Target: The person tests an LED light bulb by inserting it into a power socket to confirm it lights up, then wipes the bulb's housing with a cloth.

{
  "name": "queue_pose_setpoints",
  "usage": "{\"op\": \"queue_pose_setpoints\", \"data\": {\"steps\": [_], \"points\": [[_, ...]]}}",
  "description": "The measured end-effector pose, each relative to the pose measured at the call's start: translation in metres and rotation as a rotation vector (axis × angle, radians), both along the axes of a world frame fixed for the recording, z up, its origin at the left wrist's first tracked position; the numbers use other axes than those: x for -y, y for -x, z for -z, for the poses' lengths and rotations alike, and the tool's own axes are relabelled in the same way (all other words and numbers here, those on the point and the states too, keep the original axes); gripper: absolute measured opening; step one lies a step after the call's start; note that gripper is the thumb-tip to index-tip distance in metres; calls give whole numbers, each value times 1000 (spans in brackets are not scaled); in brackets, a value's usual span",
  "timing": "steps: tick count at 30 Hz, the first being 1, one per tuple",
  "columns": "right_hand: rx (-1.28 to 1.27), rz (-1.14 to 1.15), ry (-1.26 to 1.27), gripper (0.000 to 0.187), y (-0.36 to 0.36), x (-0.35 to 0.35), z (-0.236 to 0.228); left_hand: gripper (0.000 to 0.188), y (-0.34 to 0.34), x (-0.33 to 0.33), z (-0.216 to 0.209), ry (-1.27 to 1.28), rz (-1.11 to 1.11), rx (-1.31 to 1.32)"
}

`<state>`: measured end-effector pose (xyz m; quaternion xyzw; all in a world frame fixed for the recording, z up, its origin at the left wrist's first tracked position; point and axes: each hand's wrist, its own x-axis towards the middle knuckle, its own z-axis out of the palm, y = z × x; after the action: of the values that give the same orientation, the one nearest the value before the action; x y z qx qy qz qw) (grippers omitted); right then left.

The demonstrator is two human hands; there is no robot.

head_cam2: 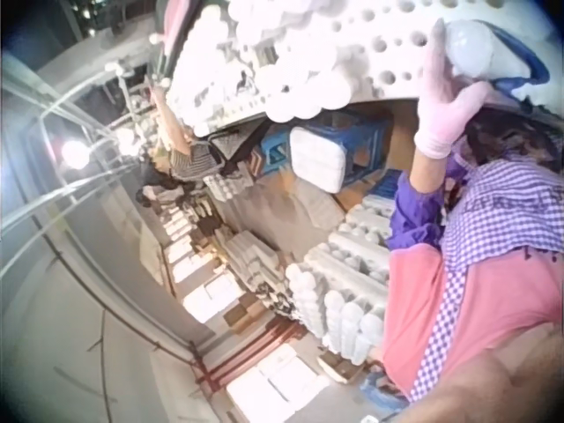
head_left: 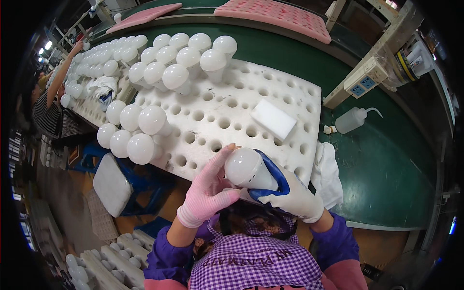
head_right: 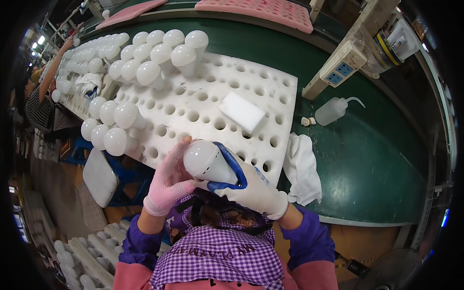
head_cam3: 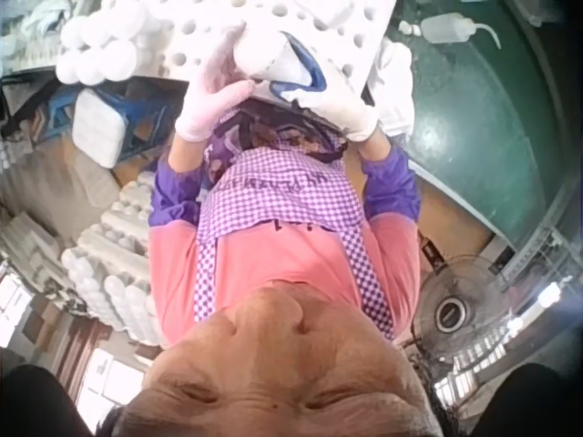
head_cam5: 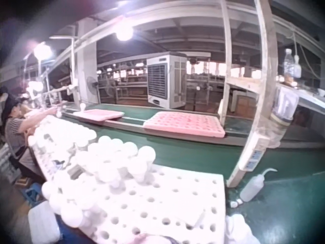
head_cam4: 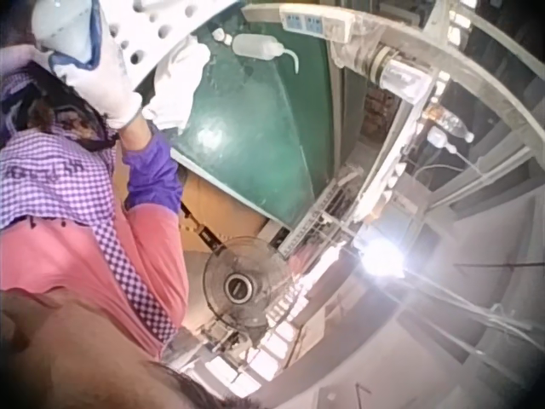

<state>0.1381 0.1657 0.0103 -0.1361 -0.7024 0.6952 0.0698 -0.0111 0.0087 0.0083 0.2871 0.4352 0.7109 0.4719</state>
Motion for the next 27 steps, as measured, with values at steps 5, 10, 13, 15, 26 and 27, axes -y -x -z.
{"op": "queue_pose_setpoints", "data": {"steps": [5,10,13,15,26,27], "points": [[24,25,-187,82,2,11,-11,78,-6,2,13,-77,-107,-28],[52,62,-276,83,3,20,-16,77,-11,3,5,-58,-144,28],[18,68,-295,83,4,24,-15,74,-9,5,8,-81,-149,42],[-21,92,-342,84,4,28,-12,74,-9,7,10,-99,-142,58],[36,141,-434,85,6,29,-12,77,-11,4,8,8,-221,144],[74,107,-300,84,6,27,-13,77,-13,4,8,6,-222,143]]}}
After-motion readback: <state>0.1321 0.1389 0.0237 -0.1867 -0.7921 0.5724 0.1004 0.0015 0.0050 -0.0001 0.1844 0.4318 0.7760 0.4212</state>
